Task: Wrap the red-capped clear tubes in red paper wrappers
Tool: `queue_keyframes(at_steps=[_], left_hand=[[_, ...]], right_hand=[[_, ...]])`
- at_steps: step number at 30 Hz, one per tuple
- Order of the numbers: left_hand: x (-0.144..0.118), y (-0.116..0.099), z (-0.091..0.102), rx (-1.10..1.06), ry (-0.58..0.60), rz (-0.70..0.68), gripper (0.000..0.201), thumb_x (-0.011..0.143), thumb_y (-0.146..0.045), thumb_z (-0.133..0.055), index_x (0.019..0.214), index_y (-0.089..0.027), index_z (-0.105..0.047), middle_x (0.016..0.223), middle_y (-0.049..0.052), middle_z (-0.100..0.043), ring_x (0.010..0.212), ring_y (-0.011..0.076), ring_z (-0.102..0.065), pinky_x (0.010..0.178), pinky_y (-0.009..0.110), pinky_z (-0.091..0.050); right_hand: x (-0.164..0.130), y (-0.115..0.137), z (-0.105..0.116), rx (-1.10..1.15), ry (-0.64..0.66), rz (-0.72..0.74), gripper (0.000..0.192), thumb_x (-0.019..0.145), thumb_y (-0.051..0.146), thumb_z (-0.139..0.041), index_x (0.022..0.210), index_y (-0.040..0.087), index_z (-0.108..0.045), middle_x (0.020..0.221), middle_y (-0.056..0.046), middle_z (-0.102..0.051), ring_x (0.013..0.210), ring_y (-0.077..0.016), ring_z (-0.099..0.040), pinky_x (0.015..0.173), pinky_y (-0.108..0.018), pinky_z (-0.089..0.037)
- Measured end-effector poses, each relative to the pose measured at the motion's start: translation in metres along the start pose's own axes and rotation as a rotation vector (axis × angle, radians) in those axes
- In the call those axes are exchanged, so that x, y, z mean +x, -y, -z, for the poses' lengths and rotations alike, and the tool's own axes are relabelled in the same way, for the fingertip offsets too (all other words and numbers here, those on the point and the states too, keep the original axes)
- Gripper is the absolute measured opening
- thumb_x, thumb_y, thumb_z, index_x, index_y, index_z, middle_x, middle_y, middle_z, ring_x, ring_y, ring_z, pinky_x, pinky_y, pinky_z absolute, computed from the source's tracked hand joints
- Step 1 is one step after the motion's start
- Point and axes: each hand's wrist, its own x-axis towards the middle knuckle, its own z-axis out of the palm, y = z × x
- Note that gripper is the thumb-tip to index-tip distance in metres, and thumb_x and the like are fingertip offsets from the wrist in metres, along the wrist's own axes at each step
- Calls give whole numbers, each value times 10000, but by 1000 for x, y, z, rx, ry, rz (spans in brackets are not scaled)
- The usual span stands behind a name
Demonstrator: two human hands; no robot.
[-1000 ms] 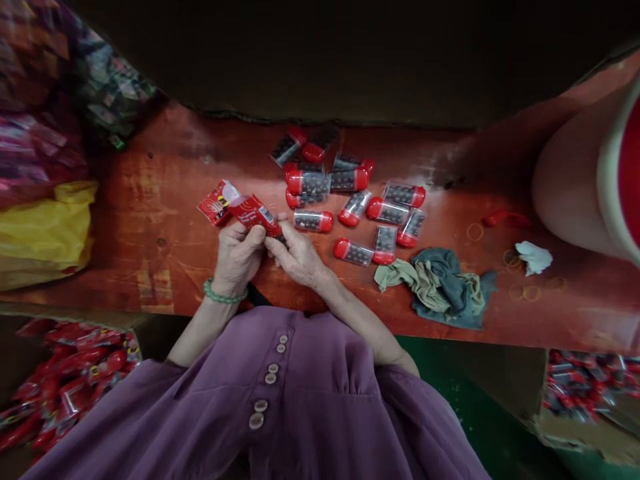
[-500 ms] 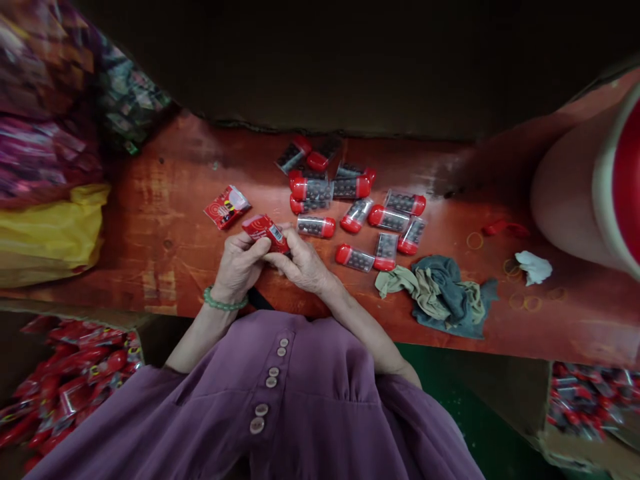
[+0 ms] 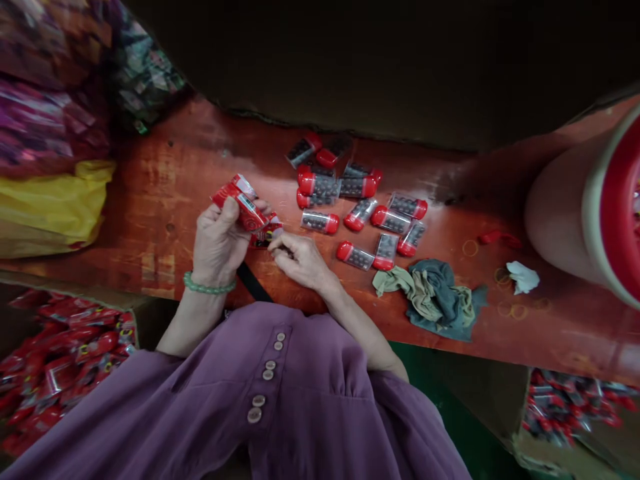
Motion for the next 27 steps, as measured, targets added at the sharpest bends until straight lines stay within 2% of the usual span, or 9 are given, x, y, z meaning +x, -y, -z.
queue_keyframes(at_steps=[2, 4, 7, 10, 13, 16, 21, 25, 27], left_hand=[[3, -5, 2, -5, 3, 8, 395, 721, -495, -836, 889, -160, -712, 864, 61, -780, 936, 228, -751, 861, 357, -616], [3, -6, 1, 6, 16, 38, 397, 720, -488, -838, 895, -158, -704, 870, 60, -778, 934, 225, -750, 840, 349, -620], [0, 0, -4, 6, 32, 54, 382, 733, -494, -826, 875, -160, -707, 832, 44, -768, 785, 180, -742, 709, 290, -617], [-4, 9, -11, 4, 73, 47, 367, 734, -493, -823, 821, -154, -715, 696, 13, -720, 512, 100, -621, 481, 212, -516], [-5, 15, -13, 1, 125, 58, 376, 741, -509, -812, 797, -149, -716, 602, -9, -656, 386, 63, -485, 375, 201, -411], [-6, 24, -12, 21, 125, 55, 366, 750, -508, -803, 817, -156, -727, 594, -15, -640, 386, 61, -473, 371, 199, -389], [-13, 40, -7, 66, 99, 18, 372, 786, -515, -768, 934, -174, -743, 646, -17, -657, 429, 32, -428, 421, 179, -367], [-18, 34, -5, 85, 60, -17, 451, 759, -504, -794, 1076, -192, -718, 870, 29, -740, 495, 39, -465, 478, 194, -434], [-19, 29, -3, 91, 59, -24, 450, 782, -525, -765, 1088, -198, -716, 910, 38, -744, 482, 39, -459, 465, 200, -438]], right_hand=[[1, -2, 1, 128, -5, -19, 103, 856, 260, -591, 932, 190, -596, 762, 17, -599, 595, -87, -566, 544, -220, -456], [3, -2, 3, 272, -52, 2, 271, 839, 324, -676, 1061, 202, -580, 893, -8, -640, 743, -110, -636, 630, -234, -515], [9, -2, 2, 366, -93, 56, 444, 805, 463, -753, 1111, 215, -548, 981, -25, -665, 878, -134, -669, 735, -253, -550], [14, -2, -2, 359, -128, 24, 425, 817, 574, -715, 965, 220, -532, 863, 11, -670, 729, -108, -673, 682, -242, -556], [17, -4, -4, 350, -118, -36, 416, 831, 596, -689, 885, 222, -514, 662, 61, -642, 556, -82, -622, 583, -215, -525], [17, -5, -3, 406, -121, -41, 407, 818, 576, -716, 865, 217, -530, 579, 79, -626, 499, -75, -599, 548, -200, -504], [16, -4, -2, 464, -164, -67, 396, 781, 550, -765, 840, 212, -566, 579, 70, -641, 498, -90, -615, 533, -207, -517], [14, -5, -2, 470, -157, -95, 405, 718, 527, -822, 906, 217, -643, 654, 54, -680, 540, -102, -638, 612, -245, -575], [13, -6, -2, 456, -136, -106, 382, 732, 502, -818, 941, 217, -672, 643, 51, -677, 535, -107, -637, 641, -267, -593]])
